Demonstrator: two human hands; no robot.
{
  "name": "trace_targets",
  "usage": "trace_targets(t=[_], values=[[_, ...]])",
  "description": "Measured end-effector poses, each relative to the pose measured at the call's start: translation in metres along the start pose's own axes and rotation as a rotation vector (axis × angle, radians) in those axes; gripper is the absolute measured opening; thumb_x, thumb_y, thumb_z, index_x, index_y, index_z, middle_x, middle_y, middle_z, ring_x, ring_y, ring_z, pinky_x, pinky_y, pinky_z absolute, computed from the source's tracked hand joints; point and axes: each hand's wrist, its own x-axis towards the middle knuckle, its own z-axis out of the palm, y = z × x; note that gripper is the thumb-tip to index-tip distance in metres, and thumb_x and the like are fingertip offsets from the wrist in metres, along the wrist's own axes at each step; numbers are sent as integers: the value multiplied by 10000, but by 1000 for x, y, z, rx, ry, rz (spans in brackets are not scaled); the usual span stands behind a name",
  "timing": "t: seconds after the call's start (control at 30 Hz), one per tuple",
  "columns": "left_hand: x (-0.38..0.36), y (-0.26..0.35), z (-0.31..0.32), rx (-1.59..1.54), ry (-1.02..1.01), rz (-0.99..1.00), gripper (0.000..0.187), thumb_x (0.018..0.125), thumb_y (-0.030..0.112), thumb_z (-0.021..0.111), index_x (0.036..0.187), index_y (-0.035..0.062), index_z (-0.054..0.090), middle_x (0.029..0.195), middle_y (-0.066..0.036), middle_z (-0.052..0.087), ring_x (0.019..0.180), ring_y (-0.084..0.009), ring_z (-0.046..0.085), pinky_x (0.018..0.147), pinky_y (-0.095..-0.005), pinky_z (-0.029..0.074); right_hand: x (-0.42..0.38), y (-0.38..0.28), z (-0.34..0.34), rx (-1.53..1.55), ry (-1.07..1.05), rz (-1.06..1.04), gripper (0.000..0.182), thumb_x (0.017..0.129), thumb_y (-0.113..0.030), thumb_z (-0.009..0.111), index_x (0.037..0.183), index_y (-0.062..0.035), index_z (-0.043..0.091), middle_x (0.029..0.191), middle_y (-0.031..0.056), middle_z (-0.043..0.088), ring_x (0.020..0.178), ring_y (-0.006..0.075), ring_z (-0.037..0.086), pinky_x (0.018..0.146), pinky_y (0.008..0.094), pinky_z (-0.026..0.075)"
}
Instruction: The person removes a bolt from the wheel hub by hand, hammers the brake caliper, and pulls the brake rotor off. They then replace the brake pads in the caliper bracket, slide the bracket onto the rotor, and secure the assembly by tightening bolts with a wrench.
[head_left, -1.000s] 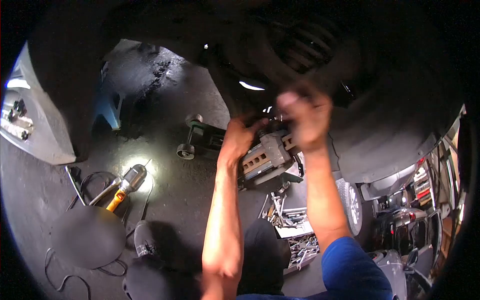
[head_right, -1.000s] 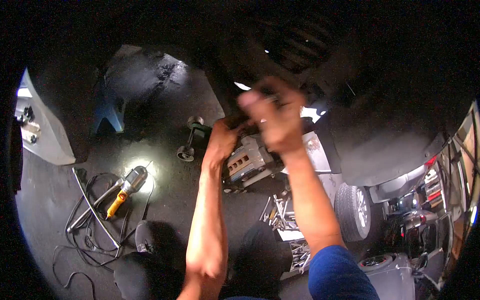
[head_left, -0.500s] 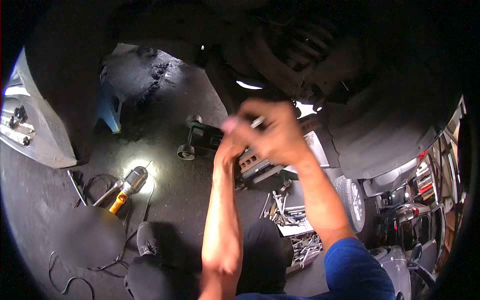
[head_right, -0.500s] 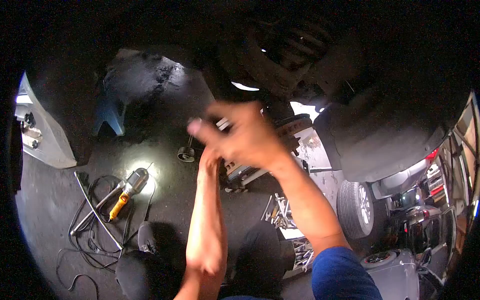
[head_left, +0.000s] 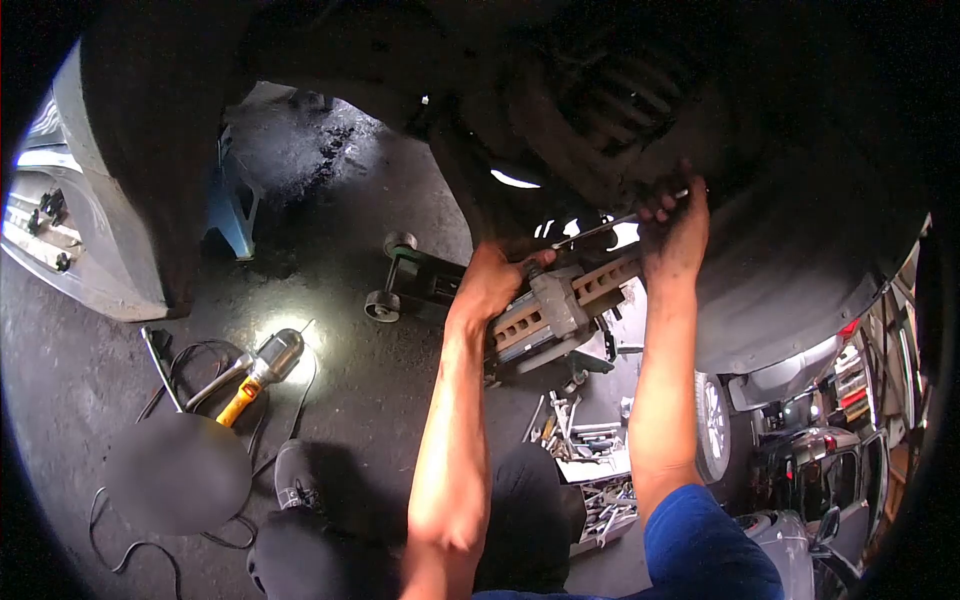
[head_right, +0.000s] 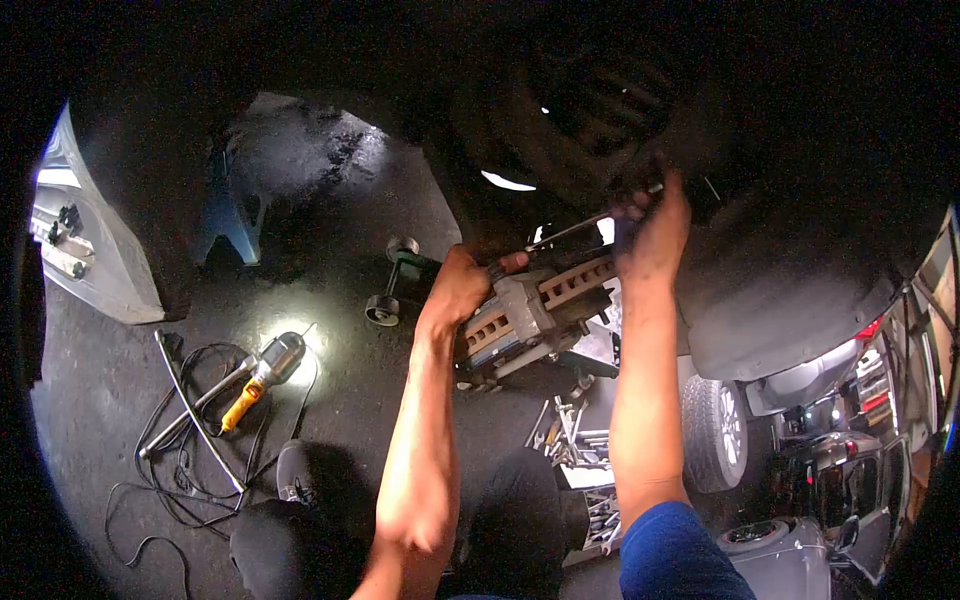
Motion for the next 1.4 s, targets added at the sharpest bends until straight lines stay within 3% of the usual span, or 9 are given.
trace_targets(t=[0.2,0.6,0.67,0.8,0.83,1.07,1.17,1.3,1.4], values=[[5,-37,6,-116,69,293,320,850,60,620,1157,-26,640,1085,-154,697,1057,-246,628,938,-352,470,-89,29,66,-898,-822,-445,334,847,-327,721,846,5,679,679,154,659,631,229,630,595,327,488],[1,-4,0,45,-10,-29,289,875,244,715,1034,2,700,947,-88,710,837,-157,601,789,-326,478,35,17,-51,-3,18,-35,175,917,-227,643,1009,-80,667,760,5,553,638,86,489,533,233,394],[4,-14,2,-51,-16,11,346,869,290,719,1057,0,710,940,-126,719,829,-164,619,781,-335,487,-14,5,0,-417,-2,-231,239,905,-267,666,995,-45,669,740,21,576,744,108,571,573,260,446],[13,-49,10,-58,50,146,360,860,297,726,1055,-6,716,933,-145,722,832,-168,629,775,-339,491,-89,34,63,-1003,-913,-605,286,815,-306,770,883,-51,661,687,125,679,593,284,682,550,362,525],[15,-51,10,-45,79,191,355,857,291,728,1050,-7,717,932,-144,722,835,-168,629,774,-339,491,-87,45,63,-956,-943,-677,268,823,-296,769,846,-53,658,694,95,684,613,169,686,545,328,508],[1,-9,1,-16,14,53,291,888,214,691,1066,-16,702,982,-167,727,856,-183,633,809,-337,481,-41,-3,20,-253,-290,-267,157,849,-221,707,819,-83,639,651,7,579,547,79,484,537,254,404],[-4,3,1,-14,12,-29,303,885,229,696,1074,-8,706,985,-164,727,855,-190,635,819,-337,482,30,6,-51,203,-412,50,151,911,-209,621,977,-74,639,716,11,587,579,79,496,534,250,406],[0,-5,2,-25,-14,-25,311,887,263,694,1048,-3,699,948,-135,716,850,-183,624,803,-335,483,-8,4,-7,-165,-118,-154,266,957,-284,558,1106,-78,635,842,31,652,685,124,600,573,241,456],[6,-29,5,27,-6,68,287,892,258,687,1010,-3,671,919,-113,691,841,-182,609,789,-335,479,-71,18,46,-826,-654,-429,190,884,-258,664,970,-89,676,775,67,672,668,150,631,584,292,485]])
